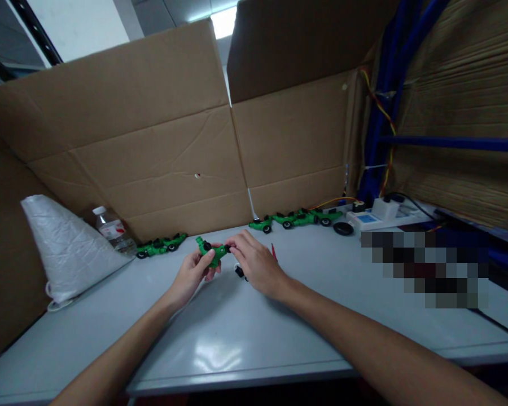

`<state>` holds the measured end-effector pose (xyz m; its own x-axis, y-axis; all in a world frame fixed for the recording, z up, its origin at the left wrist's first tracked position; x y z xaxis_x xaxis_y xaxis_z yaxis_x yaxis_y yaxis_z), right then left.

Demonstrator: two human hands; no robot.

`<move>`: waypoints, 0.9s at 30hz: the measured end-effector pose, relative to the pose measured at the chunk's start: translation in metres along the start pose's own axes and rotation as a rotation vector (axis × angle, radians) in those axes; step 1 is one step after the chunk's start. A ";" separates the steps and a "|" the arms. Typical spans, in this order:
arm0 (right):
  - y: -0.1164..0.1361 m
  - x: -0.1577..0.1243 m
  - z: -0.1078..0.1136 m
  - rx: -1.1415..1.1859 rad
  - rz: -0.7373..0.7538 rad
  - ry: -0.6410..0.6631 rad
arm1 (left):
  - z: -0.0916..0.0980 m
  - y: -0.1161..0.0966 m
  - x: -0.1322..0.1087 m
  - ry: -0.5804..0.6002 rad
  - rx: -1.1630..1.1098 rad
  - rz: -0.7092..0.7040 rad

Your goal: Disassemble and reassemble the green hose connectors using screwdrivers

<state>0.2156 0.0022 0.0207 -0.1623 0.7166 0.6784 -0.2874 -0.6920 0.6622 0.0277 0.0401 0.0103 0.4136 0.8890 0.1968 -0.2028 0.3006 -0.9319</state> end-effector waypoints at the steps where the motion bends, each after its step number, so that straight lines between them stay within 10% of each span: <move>1: 0.004 -0.001 -0.001 -0.055 0.050 0.037 | -0.001 0.001 0.000 0.021 -0.015 0.019; 12: 0.008 -0.005 -0.003 -0.349 0.167 0.206 | -0.005 0.005 -0.003 0.055 -0.061 0.156; 27: -0.019 -0.003 -0.007 0.230 -0.156 -0.087 | -0.008 0.000 -0.001 0.018 0.066 -0.089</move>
<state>0.2154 0.0138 0.0034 -0.0484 0.8125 0.5809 -0.0793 -0.5829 0.8087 0.0341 0.0361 0.0078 0.4484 0.8515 0.2718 -0.2222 0.4008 -0.8888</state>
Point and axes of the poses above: each hand's wrist, its own x-axis towards the middle knuckle, its own z-axis out of the back of the hand, y = z × x, the point moved 4 cm from there along x, towards the middle knuckle, and after that the axes turned 10 degrees about x, right-handed, at the moved point
